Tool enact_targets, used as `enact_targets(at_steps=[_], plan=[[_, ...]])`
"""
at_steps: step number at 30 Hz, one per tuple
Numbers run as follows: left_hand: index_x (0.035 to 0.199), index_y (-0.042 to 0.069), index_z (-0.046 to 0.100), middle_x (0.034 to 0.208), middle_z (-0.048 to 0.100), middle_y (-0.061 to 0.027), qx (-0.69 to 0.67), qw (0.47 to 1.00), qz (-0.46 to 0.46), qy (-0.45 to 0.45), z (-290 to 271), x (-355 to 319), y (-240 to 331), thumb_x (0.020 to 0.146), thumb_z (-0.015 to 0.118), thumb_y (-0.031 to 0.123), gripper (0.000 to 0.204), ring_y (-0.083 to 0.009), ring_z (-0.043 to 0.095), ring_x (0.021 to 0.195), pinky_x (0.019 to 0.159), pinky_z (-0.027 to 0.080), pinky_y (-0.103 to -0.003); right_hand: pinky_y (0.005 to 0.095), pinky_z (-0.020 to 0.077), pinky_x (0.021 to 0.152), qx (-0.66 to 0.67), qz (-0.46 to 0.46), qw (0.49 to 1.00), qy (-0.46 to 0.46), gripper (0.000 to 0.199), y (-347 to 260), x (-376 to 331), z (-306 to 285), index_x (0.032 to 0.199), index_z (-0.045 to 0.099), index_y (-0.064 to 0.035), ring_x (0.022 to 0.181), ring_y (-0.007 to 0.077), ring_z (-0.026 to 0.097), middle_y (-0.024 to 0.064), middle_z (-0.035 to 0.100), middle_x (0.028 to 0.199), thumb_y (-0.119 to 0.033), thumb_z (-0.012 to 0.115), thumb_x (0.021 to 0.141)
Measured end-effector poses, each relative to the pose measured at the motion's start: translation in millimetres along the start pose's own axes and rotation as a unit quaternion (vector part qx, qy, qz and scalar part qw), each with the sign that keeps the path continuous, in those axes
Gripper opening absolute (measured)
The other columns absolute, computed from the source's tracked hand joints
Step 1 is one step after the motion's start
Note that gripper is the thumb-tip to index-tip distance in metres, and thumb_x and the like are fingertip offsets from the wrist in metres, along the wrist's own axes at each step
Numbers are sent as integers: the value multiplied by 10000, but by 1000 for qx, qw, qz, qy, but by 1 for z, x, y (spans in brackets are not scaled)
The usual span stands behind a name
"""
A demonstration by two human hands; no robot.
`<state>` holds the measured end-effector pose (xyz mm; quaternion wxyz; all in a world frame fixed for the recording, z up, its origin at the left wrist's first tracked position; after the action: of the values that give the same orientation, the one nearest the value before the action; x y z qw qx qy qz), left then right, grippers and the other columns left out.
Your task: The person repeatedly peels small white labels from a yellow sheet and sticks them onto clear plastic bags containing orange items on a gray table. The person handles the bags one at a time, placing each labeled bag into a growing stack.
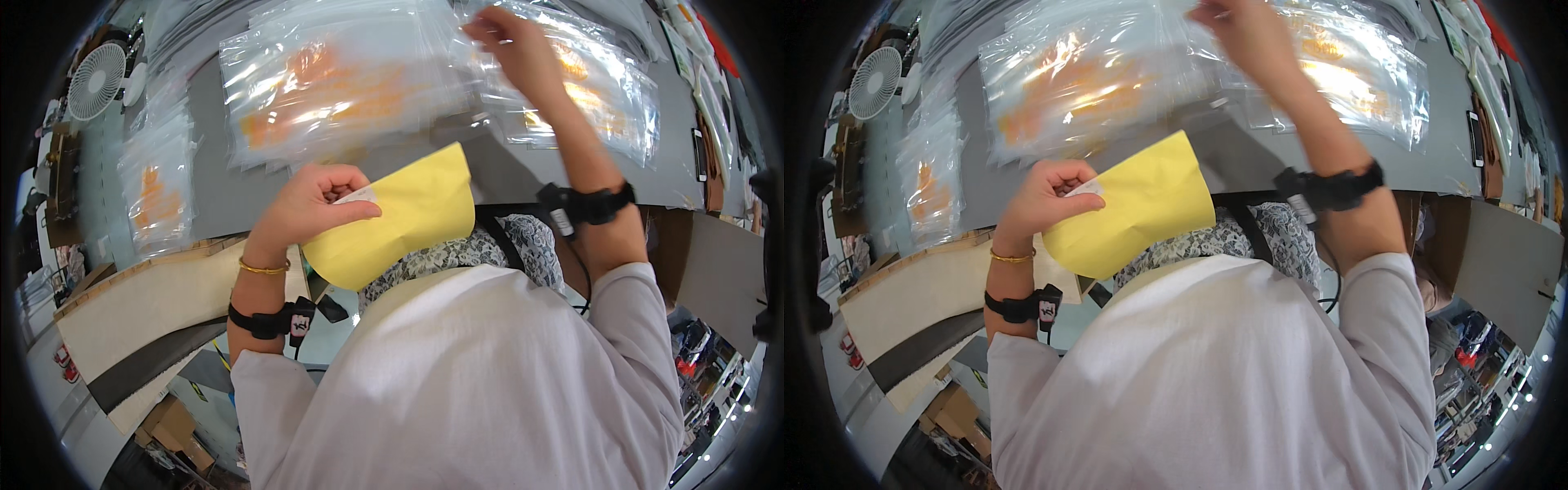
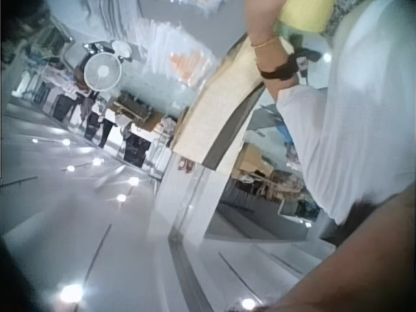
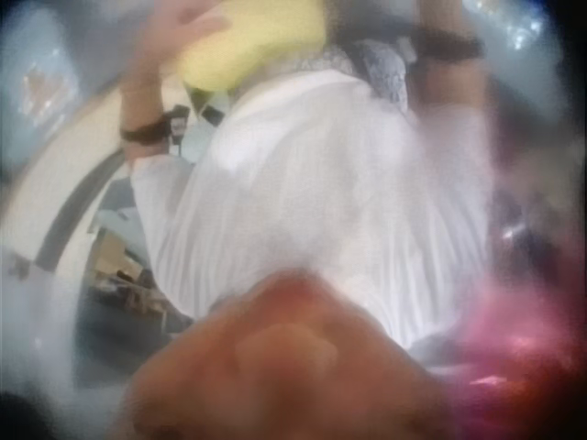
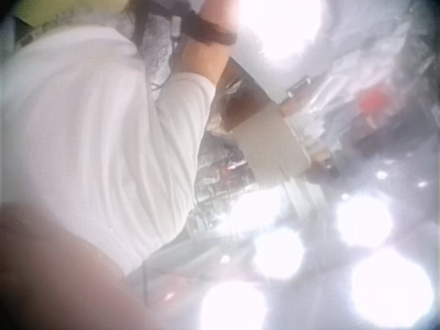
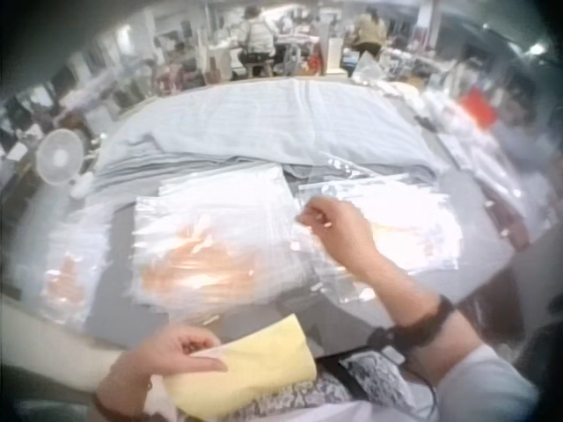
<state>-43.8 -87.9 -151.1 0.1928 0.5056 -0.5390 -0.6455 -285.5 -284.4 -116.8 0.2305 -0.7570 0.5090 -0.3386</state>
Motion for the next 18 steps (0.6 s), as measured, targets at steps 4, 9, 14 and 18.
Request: enact_targets(at_steps=[4,9,14,18], plan=[[966,10,735,776,632,61,108,994,2,-17,-9,6,8,926,773,94,101,-16,494,696,599,397,-251,282,537,716,-16,47,999,-1,231,84,8,-85,1117,769,-30,743,116,677,34,780,936,-213,658,1031],[926,34,710,787,591,-57,329,938,105,10,3,30,38,948,736,155,126,-188,556,729,664,446,-328,263,496,636,5,112,993,-47,286,153,-1,-88,1129,781,-42,706,91,671,15,778,943,-284,649,1051],[931,61,670,828,625,-93,532,808,241,79,23,37,79,966,703,243,188,-320,620,779,676,490,-406,334,560,683,-62,45,997,23,312,161,10,-87,1236,751,-87,644,163,714,58,796,995,-318,649,1053],[940,61,673,829,645,-110,497,833,223,98,22,47,90,980,685,266,209,-330,639,785,686,497,-415,478,535,746,-161,-10,981,110,217,192,31,-146,1079,760,-14,819,414,716,194,733,812,-146,718,913]])
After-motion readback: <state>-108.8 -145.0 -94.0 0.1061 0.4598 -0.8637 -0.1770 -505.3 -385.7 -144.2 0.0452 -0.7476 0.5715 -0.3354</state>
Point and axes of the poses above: each hand's wrist, its own x-axis towards the middle knuckle, its own z-axis out of the palm, y = z × x, the point moved 9 cm from there along x, towards the middle knuckle
